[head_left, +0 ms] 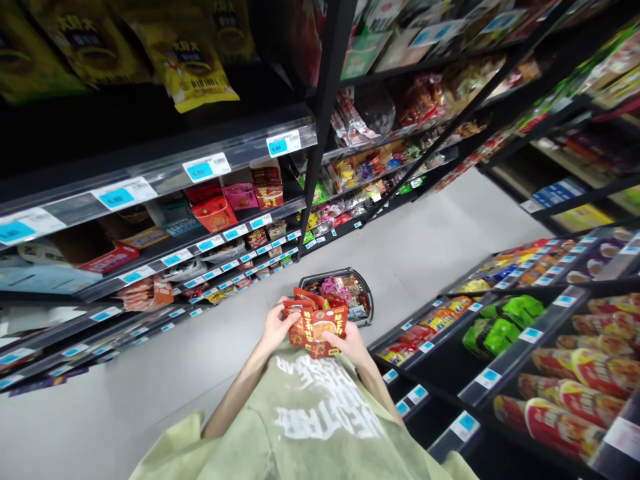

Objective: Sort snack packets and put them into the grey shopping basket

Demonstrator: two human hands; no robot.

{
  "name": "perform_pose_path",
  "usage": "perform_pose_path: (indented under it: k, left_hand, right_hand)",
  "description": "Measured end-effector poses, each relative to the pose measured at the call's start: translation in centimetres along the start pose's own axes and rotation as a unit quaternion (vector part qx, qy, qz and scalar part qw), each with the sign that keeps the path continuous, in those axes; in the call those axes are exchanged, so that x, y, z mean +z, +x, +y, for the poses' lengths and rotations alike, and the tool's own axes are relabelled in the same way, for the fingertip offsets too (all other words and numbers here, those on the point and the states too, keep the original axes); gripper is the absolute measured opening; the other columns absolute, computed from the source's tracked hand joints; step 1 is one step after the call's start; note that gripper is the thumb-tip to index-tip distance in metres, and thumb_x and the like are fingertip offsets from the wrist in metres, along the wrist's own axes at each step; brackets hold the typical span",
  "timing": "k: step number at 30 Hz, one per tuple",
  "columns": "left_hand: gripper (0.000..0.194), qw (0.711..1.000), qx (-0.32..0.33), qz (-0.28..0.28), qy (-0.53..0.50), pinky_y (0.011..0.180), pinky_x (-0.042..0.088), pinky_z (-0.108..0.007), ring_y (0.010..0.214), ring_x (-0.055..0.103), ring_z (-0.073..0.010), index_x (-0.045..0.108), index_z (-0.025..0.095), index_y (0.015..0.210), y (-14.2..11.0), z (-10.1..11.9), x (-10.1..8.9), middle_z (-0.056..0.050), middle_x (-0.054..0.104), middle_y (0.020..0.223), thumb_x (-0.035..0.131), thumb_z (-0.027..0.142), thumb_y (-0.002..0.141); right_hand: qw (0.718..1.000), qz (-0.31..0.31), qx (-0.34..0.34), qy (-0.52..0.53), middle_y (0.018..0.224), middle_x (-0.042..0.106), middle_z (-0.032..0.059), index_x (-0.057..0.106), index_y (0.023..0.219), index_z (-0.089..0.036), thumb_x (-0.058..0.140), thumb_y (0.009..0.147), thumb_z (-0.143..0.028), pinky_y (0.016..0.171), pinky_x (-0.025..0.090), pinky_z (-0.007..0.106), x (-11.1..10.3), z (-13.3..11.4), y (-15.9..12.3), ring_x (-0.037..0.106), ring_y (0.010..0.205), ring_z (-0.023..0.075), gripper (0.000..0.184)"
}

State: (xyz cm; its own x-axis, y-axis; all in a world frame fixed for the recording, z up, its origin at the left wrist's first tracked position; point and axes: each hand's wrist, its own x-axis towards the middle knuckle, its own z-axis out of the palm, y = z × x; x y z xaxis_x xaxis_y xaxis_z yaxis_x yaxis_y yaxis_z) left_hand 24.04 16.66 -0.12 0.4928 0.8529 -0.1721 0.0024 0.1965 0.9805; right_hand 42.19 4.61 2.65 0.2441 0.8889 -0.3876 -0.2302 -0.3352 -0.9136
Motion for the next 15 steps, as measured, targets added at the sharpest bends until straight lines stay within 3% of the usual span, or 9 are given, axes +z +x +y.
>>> perform_pose_path:
  k: [3,8,15]
  left_hand:
    - [0.035,0.999,0.031,0.012,-0.001,0.084,0.050,-0.029,0.096,0.059,-0.0208,0.069,0.014,0.085,-0.6,-0.1,0.2,-0.008,0.058,0.103,0.071,0.048,0.080]
    - [0.040,0.998,0.022,0.001,-0.054,0.089,0.050,-0.030,0.106,0.060,-0.0229,0.066,0.015,0.107,-1.2,-0.6,0.4,-0.011,0.059,0.119,0.069,0.047,0.082]
    - [0.046,0.955,-0.067,0.066,-0.283,0.081,0.054,-0.031,0.084,0.068,-0.0193,0.067,0.015,0.096,-1.4,-0.6,1.0,-0.006,0.071,0.090,0.085,0.045,0.067]
  right_hand:
    - [1.000,0.023,0.011,0.008,0.089,0.079,0.0089,0.079,0.085,-0.020,0.082,0.067,-0.043,0.073,0.060,0.041,0.2,0.6,-0.2,0.074,0.078,0.0294,0.030]
    - [0.997,0.058,0.019,0.051,0.088,0.079,0.0101,0.077,0.084,-0.020,0.084,0.065,-0.046,0.071,0.060,0.040,0.2,1.8,-0.2,0.074,0.074,0.0284,0.034]
    - [0.993,0.046,0.017,0.111,0.095,0.079,0.0095,0.075,0.092,-0.019,0.083,0.068,-0.045,0.075,0.060,0.039,-0.1,1.5,-0.2,0.074,0.079,0.0265,0.036]
